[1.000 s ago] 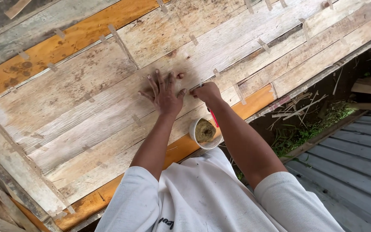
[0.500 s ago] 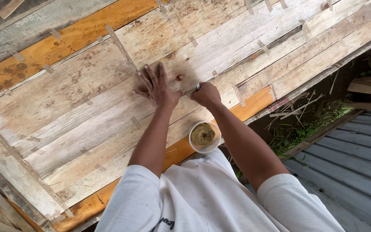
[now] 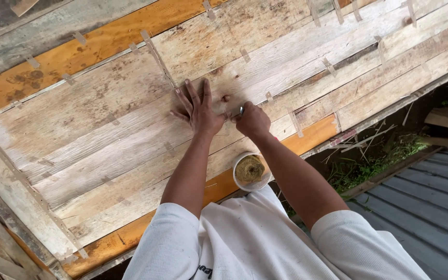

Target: Applying wood filler to gaps between wooden planks on a large surface using a small hand tool.

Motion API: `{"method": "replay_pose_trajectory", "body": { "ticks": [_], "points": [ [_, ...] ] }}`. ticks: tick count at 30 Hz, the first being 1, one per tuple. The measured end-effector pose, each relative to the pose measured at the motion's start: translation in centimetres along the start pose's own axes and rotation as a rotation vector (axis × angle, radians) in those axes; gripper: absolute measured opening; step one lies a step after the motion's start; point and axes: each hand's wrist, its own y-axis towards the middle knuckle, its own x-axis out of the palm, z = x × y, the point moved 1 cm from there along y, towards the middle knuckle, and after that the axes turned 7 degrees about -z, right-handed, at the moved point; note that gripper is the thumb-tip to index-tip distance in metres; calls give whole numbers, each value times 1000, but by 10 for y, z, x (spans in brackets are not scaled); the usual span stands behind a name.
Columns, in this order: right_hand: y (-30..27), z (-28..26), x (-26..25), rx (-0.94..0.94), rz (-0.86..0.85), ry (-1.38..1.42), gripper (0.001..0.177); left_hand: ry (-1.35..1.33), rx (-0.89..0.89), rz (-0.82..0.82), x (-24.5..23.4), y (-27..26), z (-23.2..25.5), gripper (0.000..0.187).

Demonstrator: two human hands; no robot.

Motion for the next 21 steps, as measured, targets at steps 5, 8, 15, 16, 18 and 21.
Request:
{"method": "replay_pose_trajectory", "body": {
  "ticks": [5,8,15,16,18,21],
  "points": [
    [18,21,12,-87,8,14,36,26,10,-20,-7,-2,2,116],
    [33,46,19,-188,17,21,32,9,13,-25,-6,-4,4,111],
    [13,41,2,-244,-6,126,40,-3,-12,-60,-14,-11,9,108],
    [13,37,4,-243,-5,126,40,-3,-10,-60,-12,-10,9,108],
    [13,29,8,-157,37,43,42,55,-14,-37,-10,-8,8,121],
    [24,32,18,-126,58,49,45,60,-20,-35,-12,-10,13,123]
  ]
}}
